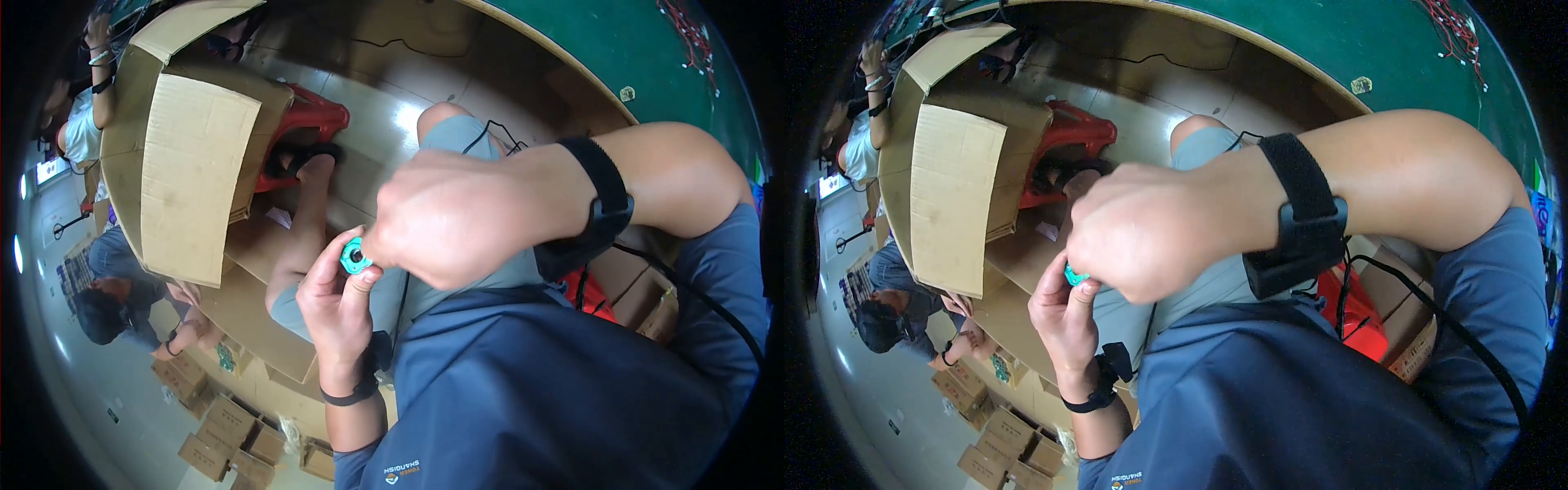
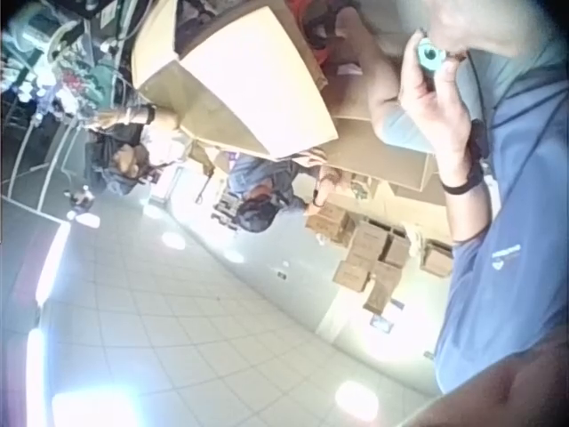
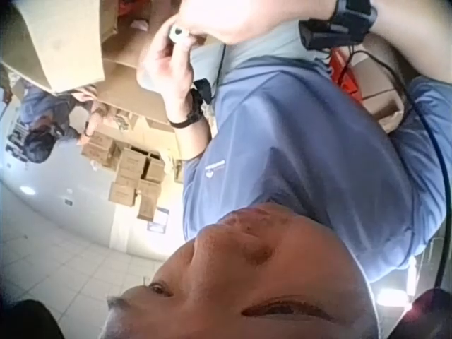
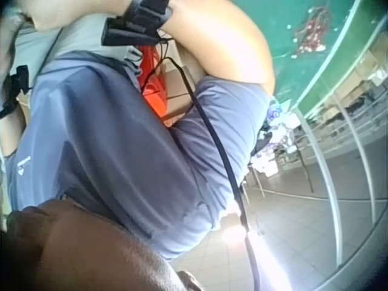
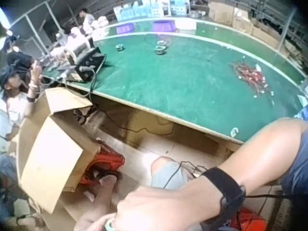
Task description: Assembling wiring to small green plastic components at a factory workstation.
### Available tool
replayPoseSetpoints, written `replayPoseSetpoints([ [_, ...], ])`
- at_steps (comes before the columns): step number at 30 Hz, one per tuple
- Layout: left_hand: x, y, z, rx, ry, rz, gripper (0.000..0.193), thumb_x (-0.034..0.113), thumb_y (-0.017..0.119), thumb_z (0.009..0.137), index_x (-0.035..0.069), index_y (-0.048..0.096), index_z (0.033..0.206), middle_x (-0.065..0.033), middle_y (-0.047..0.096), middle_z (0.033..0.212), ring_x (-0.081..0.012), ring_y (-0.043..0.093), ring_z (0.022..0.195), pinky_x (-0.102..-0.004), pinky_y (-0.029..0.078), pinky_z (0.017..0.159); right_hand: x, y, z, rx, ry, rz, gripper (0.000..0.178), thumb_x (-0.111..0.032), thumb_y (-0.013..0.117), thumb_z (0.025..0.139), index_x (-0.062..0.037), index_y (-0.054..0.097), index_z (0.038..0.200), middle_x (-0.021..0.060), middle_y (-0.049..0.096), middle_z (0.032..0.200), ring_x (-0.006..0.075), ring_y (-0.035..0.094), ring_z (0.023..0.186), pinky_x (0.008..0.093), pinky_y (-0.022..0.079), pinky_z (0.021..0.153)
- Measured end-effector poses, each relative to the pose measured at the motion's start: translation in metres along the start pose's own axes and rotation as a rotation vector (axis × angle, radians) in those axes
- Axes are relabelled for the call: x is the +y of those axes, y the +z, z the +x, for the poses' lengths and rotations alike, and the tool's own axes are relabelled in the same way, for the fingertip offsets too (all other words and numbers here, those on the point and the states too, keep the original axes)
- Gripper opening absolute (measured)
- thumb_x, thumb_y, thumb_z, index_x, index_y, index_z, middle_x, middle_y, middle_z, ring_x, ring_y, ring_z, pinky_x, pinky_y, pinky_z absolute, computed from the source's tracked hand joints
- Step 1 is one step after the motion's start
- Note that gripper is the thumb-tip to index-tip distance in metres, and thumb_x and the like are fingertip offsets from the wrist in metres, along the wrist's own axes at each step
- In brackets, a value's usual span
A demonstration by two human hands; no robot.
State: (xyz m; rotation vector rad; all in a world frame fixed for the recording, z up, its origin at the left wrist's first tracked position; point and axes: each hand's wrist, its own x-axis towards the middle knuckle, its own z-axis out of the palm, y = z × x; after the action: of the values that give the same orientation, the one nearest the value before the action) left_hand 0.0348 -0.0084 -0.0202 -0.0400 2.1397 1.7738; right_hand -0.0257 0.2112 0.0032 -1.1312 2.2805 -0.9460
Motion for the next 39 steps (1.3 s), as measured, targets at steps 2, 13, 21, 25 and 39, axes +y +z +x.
replayPoseSetpoints([
  [2,0.002,0.001,0.002,0.0,-0.002,0.033,0.04,0.007,0.074,0.087,-0.005,0.061,0.123,-0.0074,0.07,0.099,-0.0116,0.065,0.089,-0.0245,0.051,0.082,0.009,-0.012,0.001,0.027,0.14,-0.079,0.013,-0.013,0.066,0.069,-0.0017,0.07,0.073,0.0183,0.068,0.071,0.0362,0.069,0.071,0.0439,0.055,0.059],
  [13,0.002,-0.006,0.003,-0.074,0.01,0.05,0.043,0.005,0.074,0.086,-0.005,0.059,0.124,-0.011,0.07,0.106,-0.0166,0.067,0.097,-0.027,0.053,0.085,0.004,0.003,-0.001,-0.036,-0.027,0.006,0.012,-0.014,0.064,0.072,-0.0024,0.069,0.073,0.0183,0.067,0.068,0.0374,0.067,0.067,0.0454,0.054,0.057],
  [21,0.0,-0.004,0.001,-0.044,-0.014,0.034,0.043,0.005,0.075,0.085,-0.006,0.06,0.124,-0.007,0.069,0.102,-0.0122,0.064,0.091,-0.0251,0.052,0.083,0.005,-0.003,0.006,0.049,-0.076,0.127,0.016,-0.019,0.066,0.075,-0.0037,0.07,0.074,0.0181,0.067,0.07,0.0369,0.067,0.069,0.0445,0.054,0.06],
  [25,0.005,0.0,0.002,-0.022,0.0,0.049,0.042,0.005,0.075,0.085,-0.006,0.06,0.123,-0.0042,0.067,0.099,-0.0093,0.061,0.086,-0.0234,0.051,0.079,0.006,-0.01,0.004,-0.08,0.089,-0.007,0.014,-0.014,0.065,0.07,-0.0017,0.069,0.073,0.0201,0.067,0.069,0.0388,0.067,0.069,0.0455,0.054,0.058],
  [39,-0.002,-0.007,0.003,-0.055,-0.009,-0.011,0.044,0.007,0.074,0.087,-0.005,0.058,0.126,-0.0101,0.07,0.105,-0.0152,0.066,0.096,-0.0271,0.052,0.086,0.004,-0.001,0.001,-0.014,0.076,-0.003,0.013,-0.014,0.065,0.071,-0.0019,0.07,0.072,0.0195,0.066,0.068,0.0372,0.067,0.068,0.0445,0.054,0.059],
])
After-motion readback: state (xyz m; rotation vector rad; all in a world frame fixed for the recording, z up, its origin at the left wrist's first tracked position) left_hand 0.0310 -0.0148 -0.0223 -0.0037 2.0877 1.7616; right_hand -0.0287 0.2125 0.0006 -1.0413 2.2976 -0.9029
